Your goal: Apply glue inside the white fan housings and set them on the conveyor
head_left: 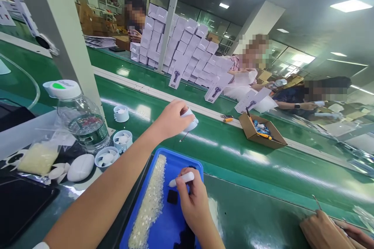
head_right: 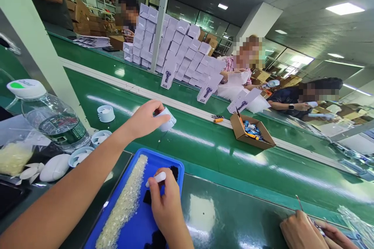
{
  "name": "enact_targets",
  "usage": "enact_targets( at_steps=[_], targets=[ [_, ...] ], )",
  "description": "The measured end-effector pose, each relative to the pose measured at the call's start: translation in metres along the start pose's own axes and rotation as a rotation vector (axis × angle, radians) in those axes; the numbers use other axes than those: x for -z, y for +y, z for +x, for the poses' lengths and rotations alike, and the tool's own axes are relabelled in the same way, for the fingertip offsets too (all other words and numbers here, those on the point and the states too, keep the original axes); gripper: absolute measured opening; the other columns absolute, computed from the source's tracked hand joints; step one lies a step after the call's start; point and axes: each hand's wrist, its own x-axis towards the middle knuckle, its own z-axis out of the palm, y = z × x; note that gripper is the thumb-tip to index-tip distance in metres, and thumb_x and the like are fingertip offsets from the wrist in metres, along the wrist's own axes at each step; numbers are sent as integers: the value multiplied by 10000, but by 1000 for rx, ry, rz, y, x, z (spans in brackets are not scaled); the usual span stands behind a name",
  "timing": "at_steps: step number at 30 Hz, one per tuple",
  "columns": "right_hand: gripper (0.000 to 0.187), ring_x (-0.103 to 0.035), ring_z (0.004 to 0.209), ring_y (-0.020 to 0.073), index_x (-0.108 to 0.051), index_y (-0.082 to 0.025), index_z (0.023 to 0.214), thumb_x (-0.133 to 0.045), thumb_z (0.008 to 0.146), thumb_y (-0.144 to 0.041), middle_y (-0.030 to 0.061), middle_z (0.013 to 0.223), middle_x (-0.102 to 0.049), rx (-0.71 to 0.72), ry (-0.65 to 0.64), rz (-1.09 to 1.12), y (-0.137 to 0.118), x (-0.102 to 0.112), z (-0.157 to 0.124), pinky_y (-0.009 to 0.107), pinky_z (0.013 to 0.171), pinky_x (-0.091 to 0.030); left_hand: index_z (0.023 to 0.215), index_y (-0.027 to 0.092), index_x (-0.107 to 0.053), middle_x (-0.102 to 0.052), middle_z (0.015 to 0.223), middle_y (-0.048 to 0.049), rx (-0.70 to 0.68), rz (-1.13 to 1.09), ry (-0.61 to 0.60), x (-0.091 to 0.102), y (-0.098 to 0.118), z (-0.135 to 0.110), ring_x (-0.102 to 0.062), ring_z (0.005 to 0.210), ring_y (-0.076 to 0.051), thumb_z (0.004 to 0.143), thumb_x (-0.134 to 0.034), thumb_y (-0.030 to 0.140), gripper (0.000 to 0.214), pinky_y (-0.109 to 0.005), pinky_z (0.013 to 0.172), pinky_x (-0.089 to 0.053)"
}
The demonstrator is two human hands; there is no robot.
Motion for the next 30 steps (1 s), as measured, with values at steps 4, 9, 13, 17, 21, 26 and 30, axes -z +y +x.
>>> enact_targets(
  at_steps=[4,9,13,17,21,26,30],
  targets=[
    [105,-562,675,143,-517,-214,866,-460,914,-287,8,766,-589,-7,-3,-17,-1,-1,-2,240,592,-445,624,194,-368,-449,757,7,-17,-23,-1,1,6,-4,-423,681,-113,745,-538,248,215,-261,609,-357],
    [109,-540,641,135,-500,-215,872,-465,918,-308,-6,747,-553,-66,71,36,3,1,-6,256,603,-445,624,191,-372,-463,772,1,-15,-31,-14,0,8,-6,-425,680,-111,743,-539,243,211,-261,596,-344],
    [128,-533,635,135,-496,-210,866,-459,921,-319,-5,738,-545,-89,54,65,4,1,-6,257,596,-445,625,193,-354,-446,757,2,3,-24,-5,0,9,-6,-409,670,-112,748,-533,263,228,-264,588,-323],
    [133,-533,631,129,-495,-209,853,-462,919,-320,-7,724,-550,-64,26,44,4,1,-4,235,577,-438,636,198,-340,-426,746,3,40,-46,-5,0,7,-5,-379,649,-114,762,-515,291,234,-268,569,-306],
    [104,-520,610,118,-486,-216,860,-456,921,-295,-19,711,-541,-34,17,-20,4,0,-5,216,561,-424,643,200,-357,-441,752,2,84,-96,-2,-1,4,-4,-391,663,-120,751,-524,312,228,-272,579,-316],
    [81,-499,610,116,-501,-211,836,-480,901,-253,-17,712,-536,60,-42,-99,-1,1,3,215,568,-418,649,202,-395,-454,706,14,166,-256,2,-5,0,-2,-397,625,-116,726,-551,345,226,-270,561,-315],
    [103,-525,636,123,-519,-199,812,-516,886,-271,-7,726,-551,7,265,-68,4,29,5,231,589,-434,635,193,-432,-469,641,23,312,-470,-30,-8,1,4,-437,601,-116,682,-588,341,220,-263,553,-338]
  ],
)
